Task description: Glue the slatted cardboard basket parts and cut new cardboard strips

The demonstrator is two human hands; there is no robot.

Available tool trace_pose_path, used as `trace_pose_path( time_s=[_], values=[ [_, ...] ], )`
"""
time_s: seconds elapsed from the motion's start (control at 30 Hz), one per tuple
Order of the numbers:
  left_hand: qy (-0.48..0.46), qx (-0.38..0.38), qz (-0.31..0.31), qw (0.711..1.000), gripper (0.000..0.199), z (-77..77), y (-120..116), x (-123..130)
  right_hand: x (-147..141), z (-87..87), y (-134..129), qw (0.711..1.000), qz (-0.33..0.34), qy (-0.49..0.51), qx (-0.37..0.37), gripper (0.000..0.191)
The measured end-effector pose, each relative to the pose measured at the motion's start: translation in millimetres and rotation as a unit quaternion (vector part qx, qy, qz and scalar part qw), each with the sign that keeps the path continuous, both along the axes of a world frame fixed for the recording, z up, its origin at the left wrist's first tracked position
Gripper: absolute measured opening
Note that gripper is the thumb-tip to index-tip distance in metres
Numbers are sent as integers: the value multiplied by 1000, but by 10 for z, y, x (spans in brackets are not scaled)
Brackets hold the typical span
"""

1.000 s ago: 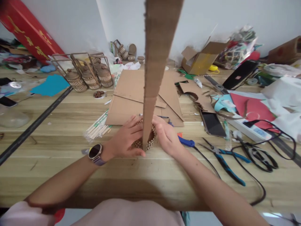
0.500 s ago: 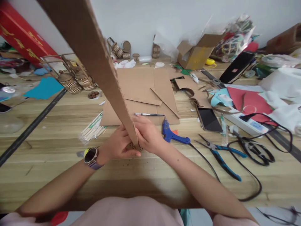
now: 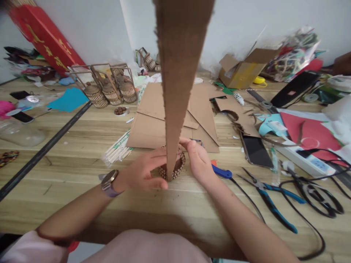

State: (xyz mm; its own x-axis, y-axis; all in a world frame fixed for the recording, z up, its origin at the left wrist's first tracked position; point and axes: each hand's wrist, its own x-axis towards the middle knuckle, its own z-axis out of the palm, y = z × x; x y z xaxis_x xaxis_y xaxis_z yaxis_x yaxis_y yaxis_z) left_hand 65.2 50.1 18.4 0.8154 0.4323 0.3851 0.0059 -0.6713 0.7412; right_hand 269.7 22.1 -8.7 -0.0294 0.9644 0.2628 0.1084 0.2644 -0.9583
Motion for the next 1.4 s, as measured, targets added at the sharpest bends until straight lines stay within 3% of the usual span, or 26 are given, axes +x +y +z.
trace_pose_path(
  time_s=[0.13,0.23,0.4,0.57,0.7,0.83,0.93,1.07,1.27,1.4],
  values=[
    [-34,-236,-49,970,76,176,-57,-19,15,-15,6,1000,-16,9,-14,71],
    [-5,-298,-78,951,75,219,-60,-26,2,-30,4,1000,-2,25,-1,66],
    [24,-307,-73,948,64,190,-44,-12,5,-62,15,999,19,39,-13,78],
    [2,-349,-124,929,52,139,-53,31,38,-75,19,999,33,26,-31,82],
    [38,-328,-115,937,49,135,-52,39,67,-56,21,998,55,2,-30,82],
    [69,-300,-105,946,45,186,-63,32,99,112,-46,997,61,-39,9,79],
    [81,-268,-99,955,43,218,-77,33,110,286,-181,994,103,-22,-42,78],
    [72,-245,-94,962,45,185,-90,53,120,388,-356,983,155,2,-100,71],
    [40,-236,-88,967,46,107,-124,69,84,439,-418,989,129,-72,-12,45],
    [52,-262,-65,961,47,101,-159,74,17,462,-416,992,121,-44,-19,25]
  ],
)
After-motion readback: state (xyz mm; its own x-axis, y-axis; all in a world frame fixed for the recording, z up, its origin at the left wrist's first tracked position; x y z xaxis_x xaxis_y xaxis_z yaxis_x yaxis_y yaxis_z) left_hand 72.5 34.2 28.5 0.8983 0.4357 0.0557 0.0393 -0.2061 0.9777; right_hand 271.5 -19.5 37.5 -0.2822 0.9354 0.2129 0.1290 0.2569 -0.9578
